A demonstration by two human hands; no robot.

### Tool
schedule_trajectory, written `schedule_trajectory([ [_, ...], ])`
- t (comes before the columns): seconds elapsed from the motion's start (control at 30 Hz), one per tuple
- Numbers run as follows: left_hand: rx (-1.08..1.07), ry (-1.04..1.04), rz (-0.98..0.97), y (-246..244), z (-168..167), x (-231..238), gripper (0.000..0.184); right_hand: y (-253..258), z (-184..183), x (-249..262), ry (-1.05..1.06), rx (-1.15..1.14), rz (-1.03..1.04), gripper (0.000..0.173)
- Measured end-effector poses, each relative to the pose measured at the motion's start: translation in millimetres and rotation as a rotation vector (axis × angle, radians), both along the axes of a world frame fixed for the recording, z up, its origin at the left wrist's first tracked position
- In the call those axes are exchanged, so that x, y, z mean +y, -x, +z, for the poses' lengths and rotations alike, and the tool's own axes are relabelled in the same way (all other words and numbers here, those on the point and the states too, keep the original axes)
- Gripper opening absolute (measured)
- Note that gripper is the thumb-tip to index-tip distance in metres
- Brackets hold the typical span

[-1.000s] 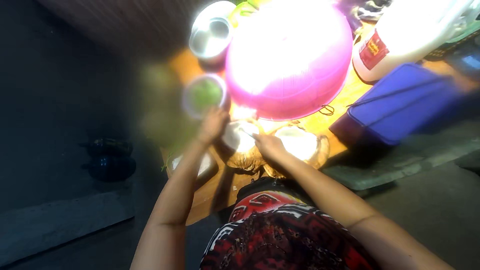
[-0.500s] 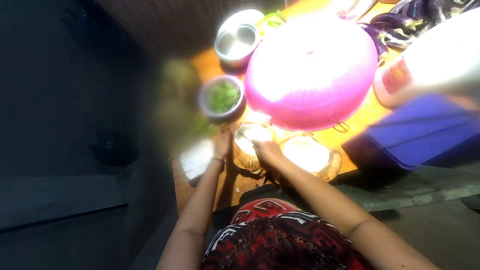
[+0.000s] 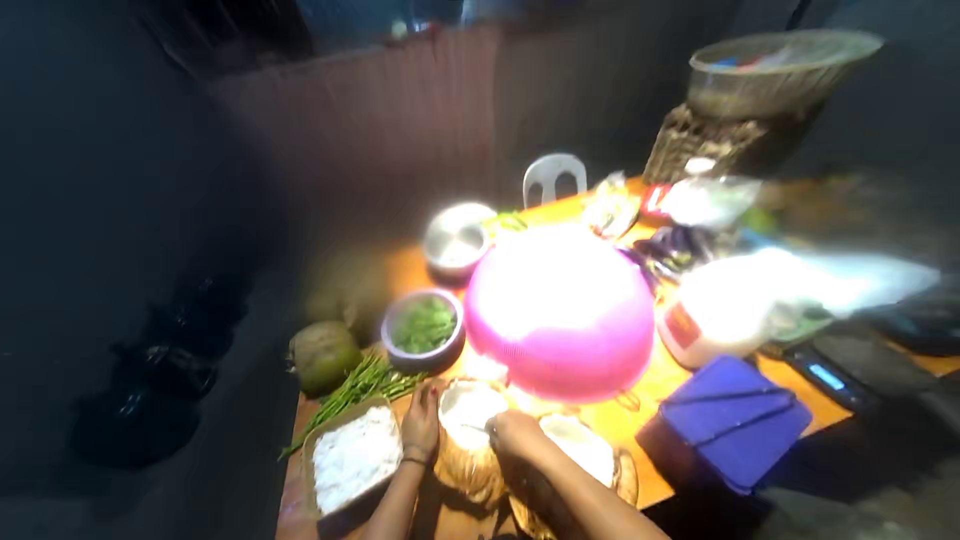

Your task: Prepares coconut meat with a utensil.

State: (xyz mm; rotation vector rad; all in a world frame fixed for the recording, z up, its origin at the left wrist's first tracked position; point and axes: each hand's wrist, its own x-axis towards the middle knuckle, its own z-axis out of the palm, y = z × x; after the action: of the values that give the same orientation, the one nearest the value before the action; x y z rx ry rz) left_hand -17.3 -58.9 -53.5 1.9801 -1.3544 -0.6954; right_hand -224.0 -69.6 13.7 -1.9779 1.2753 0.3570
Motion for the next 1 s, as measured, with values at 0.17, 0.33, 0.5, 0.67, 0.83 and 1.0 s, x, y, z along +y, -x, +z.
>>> schedule_trajectory([
  [0.17,0.061,0.009,0.004,-3,-5,-2,0.048,-13,4,-9,0.011,-0.117,-0.164,0.036],
  [0.33,0.132,0.052,0.024,-10,-16,1,0.046,-12,-12,0,-0.013,-0.03,-0.003,0.033],
  [0.5,0.108,0.006,0.023,-8,-13,-2,0.048,-4,0,-19,0.015,-0.094,-0.06,0.036],
  [0.67,0.073,-0.003,0.036,-9,-17,1,0.047,-17,-21,-3,-0.027,-0.157,-0.039,0.034],
  [0.83,0.097,-0.015,0.043,-9,-18,2,0.047,4,-18,-15,-0.004,-0.118,0.004,0.034],
  [1.0,0.09,-0.012,0.038,-11,-19,4,0.047,-19,-33,-6,-0.02,-0.239,-0.085,0.035],
])
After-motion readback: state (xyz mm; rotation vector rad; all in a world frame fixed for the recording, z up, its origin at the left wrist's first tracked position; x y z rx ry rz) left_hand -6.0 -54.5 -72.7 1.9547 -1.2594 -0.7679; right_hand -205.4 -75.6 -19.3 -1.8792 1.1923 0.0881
